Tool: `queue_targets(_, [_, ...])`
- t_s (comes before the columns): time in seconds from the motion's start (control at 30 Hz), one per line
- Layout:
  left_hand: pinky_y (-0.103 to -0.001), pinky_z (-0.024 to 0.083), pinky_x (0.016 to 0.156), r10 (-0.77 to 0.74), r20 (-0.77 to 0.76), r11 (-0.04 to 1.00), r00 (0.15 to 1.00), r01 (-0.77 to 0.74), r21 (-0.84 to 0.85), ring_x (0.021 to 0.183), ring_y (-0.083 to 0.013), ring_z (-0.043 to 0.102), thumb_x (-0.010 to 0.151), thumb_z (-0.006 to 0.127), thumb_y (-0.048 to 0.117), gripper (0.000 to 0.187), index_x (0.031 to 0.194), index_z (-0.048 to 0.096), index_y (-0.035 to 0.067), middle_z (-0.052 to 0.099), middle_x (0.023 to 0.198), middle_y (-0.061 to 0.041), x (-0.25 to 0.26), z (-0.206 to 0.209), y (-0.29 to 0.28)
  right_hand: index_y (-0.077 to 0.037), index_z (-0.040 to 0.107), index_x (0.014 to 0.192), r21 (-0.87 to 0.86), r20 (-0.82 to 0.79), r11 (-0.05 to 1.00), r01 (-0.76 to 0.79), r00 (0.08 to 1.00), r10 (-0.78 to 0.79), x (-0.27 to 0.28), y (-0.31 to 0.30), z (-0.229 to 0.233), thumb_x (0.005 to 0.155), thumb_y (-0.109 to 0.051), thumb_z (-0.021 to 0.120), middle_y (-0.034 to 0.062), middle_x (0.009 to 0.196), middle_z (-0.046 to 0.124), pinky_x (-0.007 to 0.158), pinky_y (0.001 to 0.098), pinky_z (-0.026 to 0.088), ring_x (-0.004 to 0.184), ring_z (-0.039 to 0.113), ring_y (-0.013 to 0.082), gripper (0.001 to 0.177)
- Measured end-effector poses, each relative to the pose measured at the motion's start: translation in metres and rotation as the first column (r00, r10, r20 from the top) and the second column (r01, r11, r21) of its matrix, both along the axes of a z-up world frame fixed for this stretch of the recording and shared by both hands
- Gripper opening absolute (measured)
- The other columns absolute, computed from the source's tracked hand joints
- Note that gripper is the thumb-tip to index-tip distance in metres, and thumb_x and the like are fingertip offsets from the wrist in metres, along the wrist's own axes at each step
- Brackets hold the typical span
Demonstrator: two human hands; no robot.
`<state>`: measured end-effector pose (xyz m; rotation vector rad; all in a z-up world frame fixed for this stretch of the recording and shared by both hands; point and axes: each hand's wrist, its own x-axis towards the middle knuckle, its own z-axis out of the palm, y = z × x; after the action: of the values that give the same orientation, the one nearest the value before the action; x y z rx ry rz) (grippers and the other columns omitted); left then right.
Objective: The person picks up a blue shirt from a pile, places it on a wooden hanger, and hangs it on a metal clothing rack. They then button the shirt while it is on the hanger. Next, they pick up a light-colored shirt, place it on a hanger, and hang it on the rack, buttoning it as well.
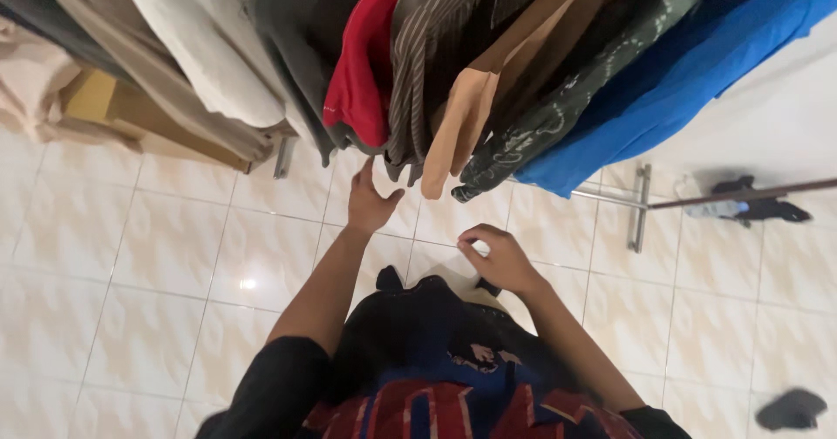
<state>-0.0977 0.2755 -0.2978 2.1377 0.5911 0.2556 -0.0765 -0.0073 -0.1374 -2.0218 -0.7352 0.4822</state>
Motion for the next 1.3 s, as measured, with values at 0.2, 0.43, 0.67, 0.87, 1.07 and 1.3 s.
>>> queue_targets(0.2, [-0.049, 0.050, 0.102, -0.159, -0.028, 0.976, 0.987, 0.162, 0.147, 0.128, -0.0482, 0.051, 0.075, 0.087, 0.027, 0.078, 0.144, 0.053, 0.013, 0.046, 0.140, -0.033, 0.041, -0.020, 0.019, -0.008, 0.073, 0.103, -0.205, -0.121, 0.977, 0.050, 0.990, -0.076, -0.029, 0.018, 0.021, 0.091, -0.022, 0.070, 0.0072, 0.103, 0.073, 0.069, 0.0334, 0.058, 0.080, 0.071, 0.0236, 0.018])
queue_targets(0.43, [-0.045, 0.050, 0.093, -0.416, -0.155, 0.820, 0.896, 0.443, 0.361, 0.126, -0.0437, 0.047, 0.085, 0.075, 0.021, 0.023, 0.105, 0.073, 0.011, 0.053, 0.134, -0.018, 0.022, -0.009, 0.003, -0.009, 0.073, 0.103, -0.169, -0.056, 0.981, 0.098, 0.992, -0.109, -0.046, 0.008, 0.019, 0.093, -0.022, 0.070, 0.0074, 0.100, 0.074, 0.072, 0.0345, 0.058, 0.082, 0.072, 0.0229, 0.017])
queue_targets(0.67, [-0.048, 0.044, 0.091, -0.631, 0.217, 0.753, 0.745, 0.522, 0.400, 0.112, -0.0322, 0.056, 0.083, 0.072, 0.016, 0.008, 0.089, 0.072, 0.010, 0.064, 0.111, -0.008, -0.034, 0.104, -0.028, -0.004, 0.069, 0.120, -0.001, 0.150, 0.999, 0.036, 0.988, -0.035, -0.039, 0.017, 0.019, 0.091, -0.015, 0.073, 0.0139, 0.124, 0.068, 0.091, 0.0364, 0.055, 0.111, 0.068, 0.0302, 0.031])
queue_targets(0.87, [-0.034, 0.053, 0.076, -0.568, 0.311, 0.722, 0.762, 0.643, -0.257, 0.080, -0.0206, 0.065, 0.102, 0.060, 0.016, 0.017, 0.096, 0.066, 0.002, 0.065, 0.088, -0.010, -0.053, 0.175, -0.032, 0.001, 0.056, 0.136, 0.295, -0.205, 0.949, -0.110, 0.963, 0.176, -0.023, 0.028, 0.015, 0.084, -0.015, 0.081, 0.0130, 0.128, 0.063, 0.100, 0.0391, 0.053, 0.117, 0.063, 0.0243, 0.060])
queue_targets(1.07, [-0.024, 0.052, 0.072, -0.430, 0.297, 0.630, 0.853, 0.519, -0.578, 0.080, -0.0034, 0.058, 0.107, 0.056, 0.022, 0.024, 0.098, 0.067, 0.003, 0.067, 0.085, 0.002, -0.069, 0.199, -0.031, 0.003, 0.057, 0.138, 0.574, -0.588, 0.817, -0.050, 0.669, 0.454, -0.012, 0.027, 0.009, 0.095, -0.019, 0.071, 0.0088, 0.125, 0.065, 0.102, 0.0342, 0.051, 0.117, 0.062, 0.0160, 0.050])
queue_targets(1.3, [-0.025, 0.054, 0.072, -0.395, 0.218, 0.596, 0.893, 0.429, -0.678, 0.079, -0.0055, 0.064, 0.100, 0.068, 0.017, 0.016, 0.103, 0.072, 0.001, 0.072, 0.087, -0.002, -0.091, 0.206, -0.030, 0.004, 0.062, 0.121, 0.478, -0.806, 0.809, 0.341, 0.536, 0.250, -0.034, 0.030, 0.014, 0.095, -0.015, 0.067, 0.0089, 0.106, 0.069, 0.090, 0.0353, 0.055, 0.099, 0.068, 0.0198, 0.032])
